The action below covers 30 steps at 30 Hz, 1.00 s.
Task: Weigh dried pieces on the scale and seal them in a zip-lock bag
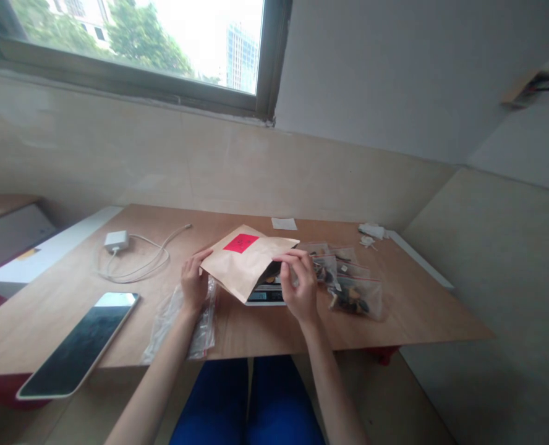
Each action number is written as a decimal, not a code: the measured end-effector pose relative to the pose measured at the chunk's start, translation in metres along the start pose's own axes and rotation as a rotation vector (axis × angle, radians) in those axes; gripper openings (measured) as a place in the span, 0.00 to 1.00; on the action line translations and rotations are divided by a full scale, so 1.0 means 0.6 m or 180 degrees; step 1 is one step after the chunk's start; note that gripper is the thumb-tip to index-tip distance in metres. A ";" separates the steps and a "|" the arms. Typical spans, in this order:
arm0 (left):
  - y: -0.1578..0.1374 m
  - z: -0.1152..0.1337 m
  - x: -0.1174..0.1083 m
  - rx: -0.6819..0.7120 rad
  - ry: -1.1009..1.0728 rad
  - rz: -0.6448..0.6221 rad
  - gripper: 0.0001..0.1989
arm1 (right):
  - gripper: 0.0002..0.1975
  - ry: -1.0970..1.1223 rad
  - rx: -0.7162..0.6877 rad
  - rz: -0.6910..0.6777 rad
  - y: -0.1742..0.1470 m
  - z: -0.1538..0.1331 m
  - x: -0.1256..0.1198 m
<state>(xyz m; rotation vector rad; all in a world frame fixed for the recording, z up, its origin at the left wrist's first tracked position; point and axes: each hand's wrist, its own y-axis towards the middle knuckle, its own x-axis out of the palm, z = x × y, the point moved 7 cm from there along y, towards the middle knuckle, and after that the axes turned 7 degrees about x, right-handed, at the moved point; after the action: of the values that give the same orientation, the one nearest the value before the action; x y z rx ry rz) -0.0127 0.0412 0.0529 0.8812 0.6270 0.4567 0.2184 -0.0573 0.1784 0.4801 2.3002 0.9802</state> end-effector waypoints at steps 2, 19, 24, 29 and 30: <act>0.000 0.002 -0.003 -0.0016 0.0001 0.0044 0.14 | 0.08 0.0001 -0.0012 0.0035 0.000 0.002 -0.003; -0.006 0.009 -0.021 -0.0008 0.0011 0.0454 0.13 | 0.11 -0.0537 -0.0380 -0.0743 -0.025 -0.022 0.052; -0.008 0.017 -0.035 0.0013 0.0048 0.0788 0.13 | 0.15 -0.0719 -0.0208 -0.1534 -0.028 -0.011 0.078; -0.007 0.031 -0.042 0.0186 -0.0009 0.0903 0.13 | 0.26 -0.0587 -0.0040 -0.1809 -0.047 0.000 0.093; -0.008 0.032 -0.043 0.0239 -0.0027 0.0921 0.13 | 0.25 -0.0612 0.0048 -0.1818 -0.053 0.009 0.098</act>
<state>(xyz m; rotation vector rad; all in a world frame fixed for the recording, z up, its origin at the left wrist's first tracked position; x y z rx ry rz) -0.0179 0.0123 0.0664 1.0505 0.5129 0.6925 0.1742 -0.0446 0.1300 -0.0829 2.0892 0.6030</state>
